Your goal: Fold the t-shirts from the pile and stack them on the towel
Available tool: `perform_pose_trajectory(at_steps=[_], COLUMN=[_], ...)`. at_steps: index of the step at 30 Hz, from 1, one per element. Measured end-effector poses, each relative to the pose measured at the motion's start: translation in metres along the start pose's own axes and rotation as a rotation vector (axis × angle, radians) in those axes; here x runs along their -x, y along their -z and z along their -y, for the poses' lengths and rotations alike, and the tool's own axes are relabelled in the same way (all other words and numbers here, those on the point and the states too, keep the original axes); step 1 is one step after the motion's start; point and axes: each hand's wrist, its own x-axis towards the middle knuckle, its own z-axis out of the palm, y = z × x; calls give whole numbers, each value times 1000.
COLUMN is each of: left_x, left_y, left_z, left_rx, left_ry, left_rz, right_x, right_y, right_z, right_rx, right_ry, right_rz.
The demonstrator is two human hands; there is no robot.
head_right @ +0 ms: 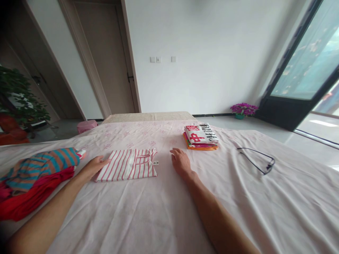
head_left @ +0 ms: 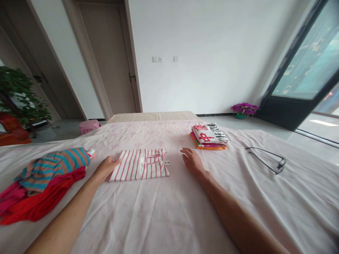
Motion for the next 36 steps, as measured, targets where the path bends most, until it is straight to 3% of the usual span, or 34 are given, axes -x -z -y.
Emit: perform_pose_trajectory(at_steps=[6,11,17,23,25,28,31,33,36], left_x=[6,16,27,27,29,35,44,51,60], left_y=[3,11,22,20,13,-2,-22,-39,-62], left_z=[-7,-18,-40,-86,-105,-130,-151,-162,-172], left_rx=[238,478,577,474,347,143,-8,-57,-9], left_ry=[27,68,63,-123,-182,-233,-261,-285,-314], left_rz=[233,354,333,260,196,120,120,135,175], right_x=[3,-9,-14,-20,-27,-38,-47,-51,-51], right_y=[-15,-46,-76,-69,-61,-49,-36,-28,-23], right_z=[82,131,145,136,133,130,123,117,108], right_rx=[45,117,177,-16,-210,-694,-1209,-1415,-1474], right_ry=[364,462,491,431,314,-89,-442,-576,-634], right_rz=[191,254,286,306,313,317,370,464,567])
